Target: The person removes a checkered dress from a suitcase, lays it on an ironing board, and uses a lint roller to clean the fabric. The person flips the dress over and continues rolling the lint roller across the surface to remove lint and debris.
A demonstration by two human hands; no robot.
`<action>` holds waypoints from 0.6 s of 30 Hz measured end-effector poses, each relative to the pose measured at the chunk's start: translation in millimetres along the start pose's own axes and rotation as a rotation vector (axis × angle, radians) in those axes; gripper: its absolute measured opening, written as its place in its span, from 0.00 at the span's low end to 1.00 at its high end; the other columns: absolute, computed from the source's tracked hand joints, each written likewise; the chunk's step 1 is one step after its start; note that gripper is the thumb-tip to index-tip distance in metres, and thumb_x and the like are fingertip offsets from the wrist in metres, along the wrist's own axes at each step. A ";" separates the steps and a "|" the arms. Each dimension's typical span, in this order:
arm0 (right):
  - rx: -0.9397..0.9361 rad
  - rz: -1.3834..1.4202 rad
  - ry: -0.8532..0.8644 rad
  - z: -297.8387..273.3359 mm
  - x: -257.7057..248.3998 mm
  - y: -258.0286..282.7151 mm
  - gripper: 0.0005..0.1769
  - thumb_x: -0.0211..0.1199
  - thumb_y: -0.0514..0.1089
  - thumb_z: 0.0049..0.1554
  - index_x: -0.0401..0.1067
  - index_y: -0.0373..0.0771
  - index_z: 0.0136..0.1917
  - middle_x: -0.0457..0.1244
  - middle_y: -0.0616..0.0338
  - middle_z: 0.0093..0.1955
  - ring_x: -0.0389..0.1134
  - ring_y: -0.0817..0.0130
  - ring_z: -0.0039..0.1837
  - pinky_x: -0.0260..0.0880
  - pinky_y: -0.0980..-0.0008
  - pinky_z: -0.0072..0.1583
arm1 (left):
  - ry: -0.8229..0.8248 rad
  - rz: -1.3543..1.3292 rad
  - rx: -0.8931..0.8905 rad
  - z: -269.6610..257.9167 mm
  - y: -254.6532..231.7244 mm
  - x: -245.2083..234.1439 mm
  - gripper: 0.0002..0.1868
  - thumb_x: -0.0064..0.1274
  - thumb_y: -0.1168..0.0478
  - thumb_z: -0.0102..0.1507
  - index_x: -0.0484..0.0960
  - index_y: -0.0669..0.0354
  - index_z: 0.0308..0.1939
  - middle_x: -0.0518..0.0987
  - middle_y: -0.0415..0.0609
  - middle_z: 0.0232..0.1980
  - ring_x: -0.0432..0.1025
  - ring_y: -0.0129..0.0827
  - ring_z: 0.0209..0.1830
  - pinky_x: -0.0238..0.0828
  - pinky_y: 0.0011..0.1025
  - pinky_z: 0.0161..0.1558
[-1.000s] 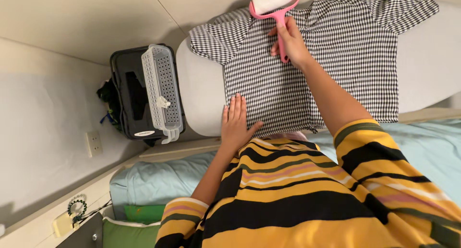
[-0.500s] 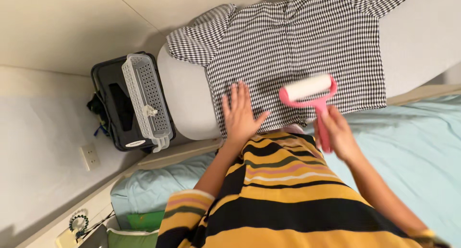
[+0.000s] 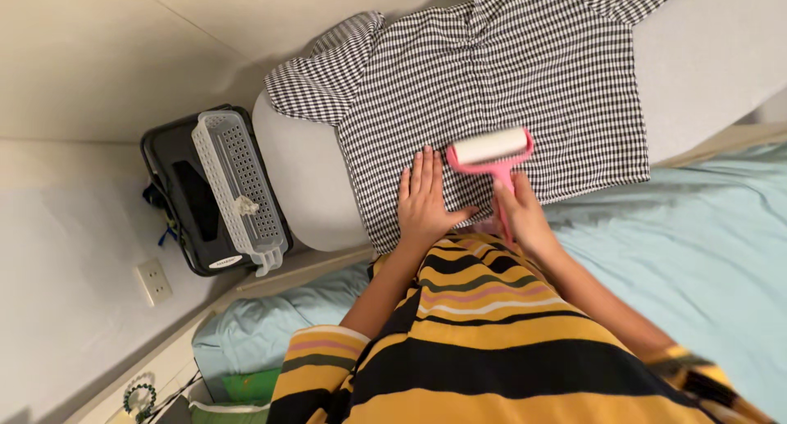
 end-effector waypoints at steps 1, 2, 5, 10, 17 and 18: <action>-0.042 -0.028 0.002 17.8 5.7 15.2 0.09 0.49 0.49 0.67 0.56 0.43 0.52 0.56 0.64 0.30 0.55 0.74 0.24 0.54 0.71 0.25 | -0.023 0.010 0.017 0.9 0.4 0.1 0.67 0.55 0.21 0.51 0.56 0.69 0.78 0.55 0.58 0.83 0.51 0.45 0.83 0.40 0.47 0.80; -0.066 0.004 0.030 34.8 12.1 29.9 0.09 0.49 0.49 0.68 0.55 0.43 0.52 0.55 0.63 0.30 0.54 0.74 0.24 0.53 0.72 0.24 | -0.045 0.020 0.034 1.2 1.1 -0.1 0.67 0.55 0.21 0.52 0.56 0.69 0.78 0.55 0.58 0.83 0.51 0.45 0.84 0.40 0.47 0.80; -0.152 -0.010 0.053 88.8 27.7 77.1 0.09 0.48 0.51 0.68 0.54 0.46 0.52 0.55 0.62 0.31 0.52 0.72 0.21 0.50 0.70 0.21 | -0.014 0.057 0.023 1.9 2.5 2.3 0.67 0.53 0.20 0.53 0.57 0.68 0.78 0.55 0.56 0.83 0.50 0.44 0.84 0.40 0.46 0.80; -0.190 -0.007 0.070 166.4 42.5 134.4 0.11 0.49 0.53 0.70 0.54 0.47 0.51 0.54 0.64 0.31 0.54 0.74 0.24 0.54 0.71 0.25 | 0.142 0.128 -0.046 4.2 1.0 6.0 0.69 0.50 0.18 0.49 0.55 0.64 0.79 0.52 0.54 0.83 0.45 0.41 0.84 0.36 0.44 0.80; -0.406 -0.064 0.179 221.4 29.6 139.0 0.14 0.48 0.54 0.72 0.59 0.42 0.56 0.60 0.61 0.36 0.59 0.73 0.29 0.62 0.71 0.31 | 0.201 0.134 -0.065 3.4 3.3 11.8 0.72 0.50 0.16 0.48 0.50 0.63 0.80 0.48 0.52 0.84 0.39 0.39 0.85 0.30 0.45 0.79; -0.450 -0.045 0.207 221.5 25.3 135.5 0.14 0.47 0.54 0.73 0.59 0.41 0.56 0.61 0.60 0.37 0.59 0.72 0.30 0.62 0.72 0.31 | 0.213 0.126 -0.077 5.4 3.9 13.1 0.72 0.49 0.16 0.48 0.50 0.63 0.80 0.48 0.52 0.84 0.38 0.39 0.84 0.30 0.45 0.79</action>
Point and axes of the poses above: each hand's wrist, its own z-axis towards the middle knuckle, its own x-axis out of the palm, y = z × x, the point moved 3 cm from there along z, towards the middle knuckle
